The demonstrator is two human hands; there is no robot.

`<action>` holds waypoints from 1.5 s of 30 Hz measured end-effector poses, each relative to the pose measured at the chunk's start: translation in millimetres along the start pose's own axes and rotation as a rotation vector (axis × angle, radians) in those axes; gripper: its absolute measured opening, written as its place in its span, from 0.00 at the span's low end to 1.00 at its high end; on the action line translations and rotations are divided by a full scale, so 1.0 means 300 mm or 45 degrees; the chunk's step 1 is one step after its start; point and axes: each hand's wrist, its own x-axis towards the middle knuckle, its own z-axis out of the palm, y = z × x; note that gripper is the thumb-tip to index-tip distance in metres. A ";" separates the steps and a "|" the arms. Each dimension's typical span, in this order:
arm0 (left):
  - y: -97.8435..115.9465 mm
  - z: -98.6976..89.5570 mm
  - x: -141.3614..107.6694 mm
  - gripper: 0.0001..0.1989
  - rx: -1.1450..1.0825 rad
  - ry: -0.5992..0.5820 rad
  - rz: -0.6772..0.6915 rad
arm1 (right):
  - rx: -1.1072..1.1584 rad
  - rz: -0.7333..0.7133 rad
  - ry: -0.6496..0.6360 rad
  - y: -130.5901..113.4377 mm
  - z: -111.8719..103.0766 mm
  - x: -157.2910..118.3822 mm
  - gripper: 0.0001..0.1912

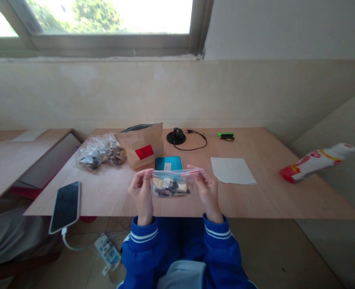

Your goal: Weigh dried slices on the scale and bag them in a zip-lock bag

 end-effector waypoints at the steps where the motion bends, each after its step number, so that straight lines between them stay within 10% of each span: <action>1: 0.001 -0.005 0.002 0.15 0.010 -0.034 -0.001 | 0.021 0.029 0.011 -0.004 -0.002 -0.001 0.16; 16: 0.006 -0.029 -0.019 0.15 0.018 -0.165 -0.112 | 0.329 0.107 0.499 0.012 0.014 -0.010 0.10; 45: -0.016 -0.070 -0.014 0.15 0.309 -0.259 0.013 | 0.061 -0.018 0.443 0.004 0.016 -0.003 0.09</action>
